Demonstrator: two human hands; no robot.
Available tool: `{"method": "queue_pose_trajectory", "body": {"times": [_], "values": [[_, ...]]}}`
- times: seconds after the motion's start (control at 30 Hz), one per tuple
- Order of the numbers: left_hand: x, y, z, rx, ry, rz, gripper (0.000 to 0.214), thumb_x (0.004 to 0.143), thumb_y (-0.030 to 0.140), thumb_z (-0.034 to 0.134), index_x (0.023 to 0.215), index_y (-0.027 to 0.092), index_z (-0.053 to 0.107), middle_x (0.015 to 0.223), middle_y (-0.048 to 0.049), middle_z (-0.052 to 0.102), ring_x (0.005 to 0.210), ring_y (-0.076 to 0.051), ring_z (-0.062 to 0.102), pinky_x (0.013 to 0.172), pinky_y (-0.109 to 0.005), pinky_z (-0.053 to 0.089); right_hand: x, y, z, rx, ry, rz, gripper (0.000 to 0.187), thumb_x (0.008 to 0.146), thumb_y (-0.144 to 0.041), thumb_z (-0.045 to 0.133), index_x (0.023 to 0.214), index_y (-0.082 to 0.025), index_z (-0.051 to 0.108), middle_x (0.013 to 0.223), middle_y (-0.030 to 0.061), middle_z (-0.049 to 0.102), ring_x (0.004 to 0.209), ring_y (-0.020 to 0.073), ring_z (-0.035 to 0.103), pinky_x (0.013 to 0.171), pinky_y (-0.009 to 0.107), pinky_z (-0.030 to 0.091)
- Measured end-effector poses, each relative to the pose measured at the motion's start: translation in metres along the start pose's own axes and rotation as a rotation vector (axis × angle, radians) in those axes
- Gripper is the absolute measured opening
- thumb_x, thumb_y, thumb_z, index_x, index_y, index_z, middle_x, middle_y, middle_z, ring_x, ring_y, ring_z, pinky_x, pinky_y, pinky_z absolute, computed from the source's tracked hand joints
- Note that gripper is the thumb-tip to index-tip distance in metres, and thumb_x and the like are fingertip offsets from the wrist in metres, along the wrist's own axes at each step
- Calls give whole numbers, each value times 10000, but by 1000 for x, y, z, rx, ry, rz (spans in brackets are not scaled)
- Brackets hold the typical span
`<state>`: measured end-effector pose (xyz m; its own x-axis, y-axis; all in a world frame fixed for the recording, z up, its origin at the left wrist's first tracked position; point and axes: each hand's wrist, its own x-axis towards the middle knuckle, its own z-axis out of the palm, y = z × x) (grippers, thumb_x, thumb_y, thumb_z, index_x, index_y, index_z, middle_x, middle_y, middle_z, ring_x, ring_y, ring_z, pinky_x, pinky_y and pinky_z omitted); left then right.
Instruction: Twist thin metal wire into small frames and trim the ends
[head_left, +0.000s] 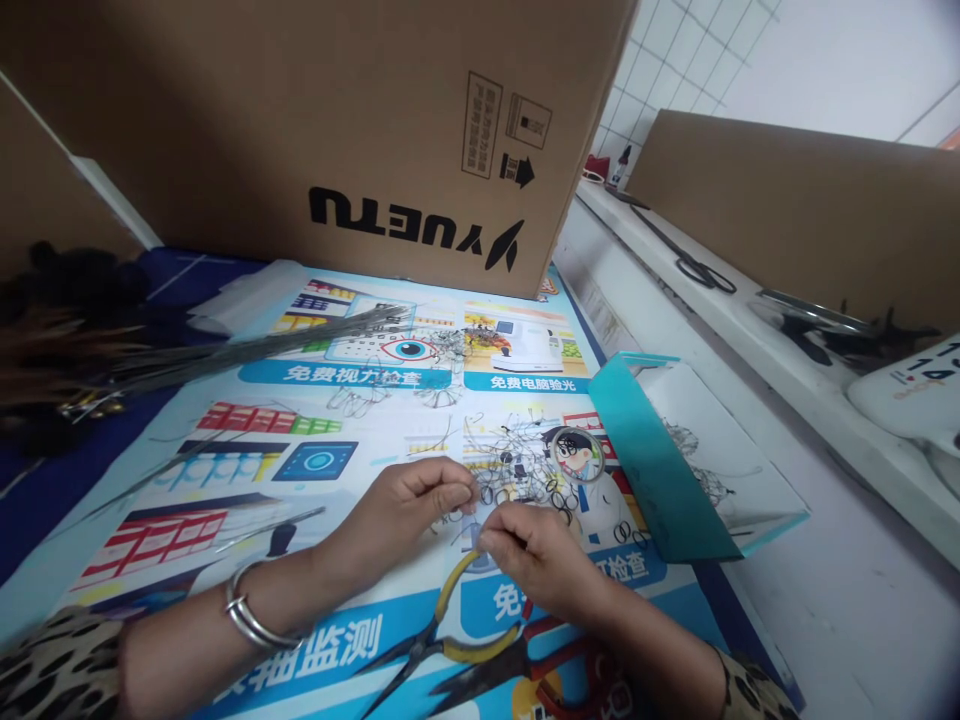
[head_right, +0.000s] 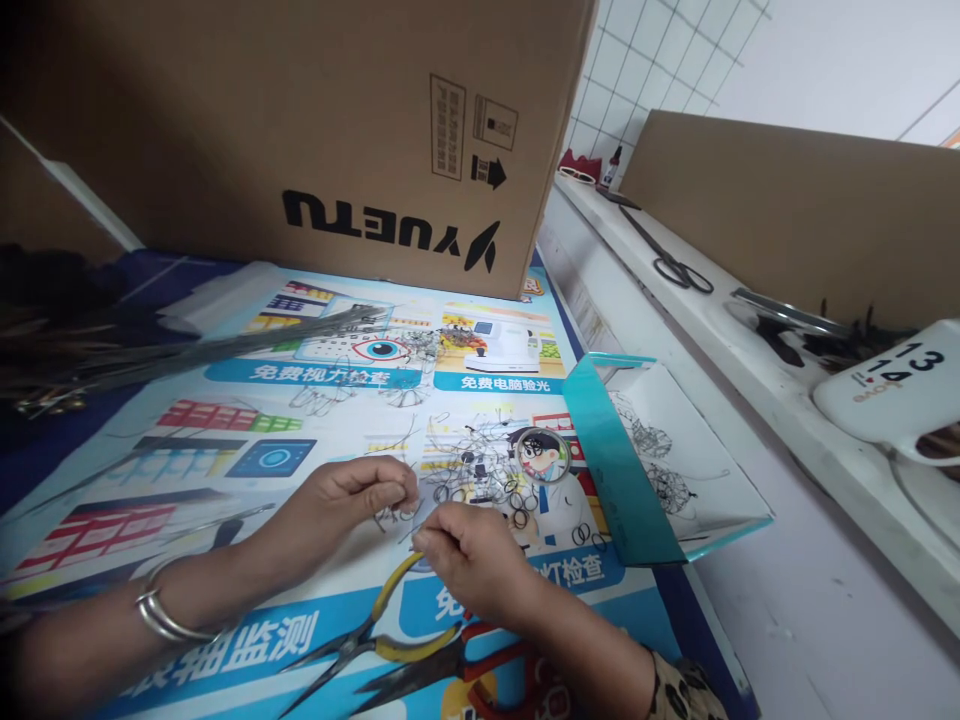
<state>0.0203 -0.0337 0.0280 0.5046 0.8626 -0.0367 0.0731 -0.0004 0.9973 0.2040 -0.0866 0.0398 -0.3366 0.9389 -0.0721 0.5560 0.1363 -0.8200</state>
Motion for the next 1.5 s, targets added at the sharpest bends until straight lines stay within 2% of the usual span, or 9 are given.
{"method": "queue_pose_trajectory", "body": {"times": [0.2,0.3,0.47,0.73,0.83,0.93,1.07,1.33,1.5], "values": [[0,1,1,-17,17,-21,163,805,279,526,715,176,615,713,-6,617,712,-148,552,698,-258,411,-1,10,6,350,-60,16,176,827,-266,535,912,-150,636,654,-2,598,574,103,559,565,205,460],[1,2,0,11,12,-22,167,806,275,518,712,175,614,707,-5,614,701,-146,550,689,-258,410,-1,11,3,394,-50,-47,235,797,-289,588,977,-147,639,700,12,622,616,119,585,602,225,479],[3,1,-3,40,25,2,172,815,286,512,731,178,616,736,-6,621,736,-147,555,711,-256,410,1,10,-2,310,-46,-166,294,766,-300,633,1009,-135,644,822,51,642,740,149,604,682,246,476],[2,0,-6,52,31,20,195,823,312,519,729,181,629,769,-18,630,767,-157,554,724,-259,409,1,11,-2,147,49,-160,135,803,-230,580,861,-159,680,790,46,663,743,145,612,675,230,458],[0,0,-5,-73,7,-18,190,830,317,515,753,176,617,779,-30,644,744,-156,552,700,-260,413,1,11,-3,124,47,-158,157,824,-253,551,825,-159,677,755,43,650,708,140,599,648,228,449],[-3,0,0,-344,-74,-99,175,837,324,514,798,166,580,803,-54,656,676,-146,547,637,-260,423,0,10,-2,79,51,-153,176,830,-277,540,798,-163,670,712,34,635,662,133,581,614,222,436],[-7,2,7,-583,-174,-151,164,857,299,500,784,156,535,672,-31,616,591,-122,530,577,-235,386,0,11,1,51,26,-188,154,827,-244,540,784,-156,660,711,30,630,654,123,573,620,211,429],[-3,3,-6,-568,-78,-82,150,875,280,484,798,160,530,616,1,566,576,-102,482,584,-225,353,1,23,-5,1,43,-186,177,851,-229,511,794,-159,664,727,34,640,709,136,592,661,230,440],[-3,3,-1,-578,-101,-124,167,854,308,515,784,157,528,648,-10,580,594,-113,505,598,-233,368,-2,16,-2,-165,185,-232,161,849,-232,510,959,-177,614,837,56,632,804,161,574,730,278,449]]}}
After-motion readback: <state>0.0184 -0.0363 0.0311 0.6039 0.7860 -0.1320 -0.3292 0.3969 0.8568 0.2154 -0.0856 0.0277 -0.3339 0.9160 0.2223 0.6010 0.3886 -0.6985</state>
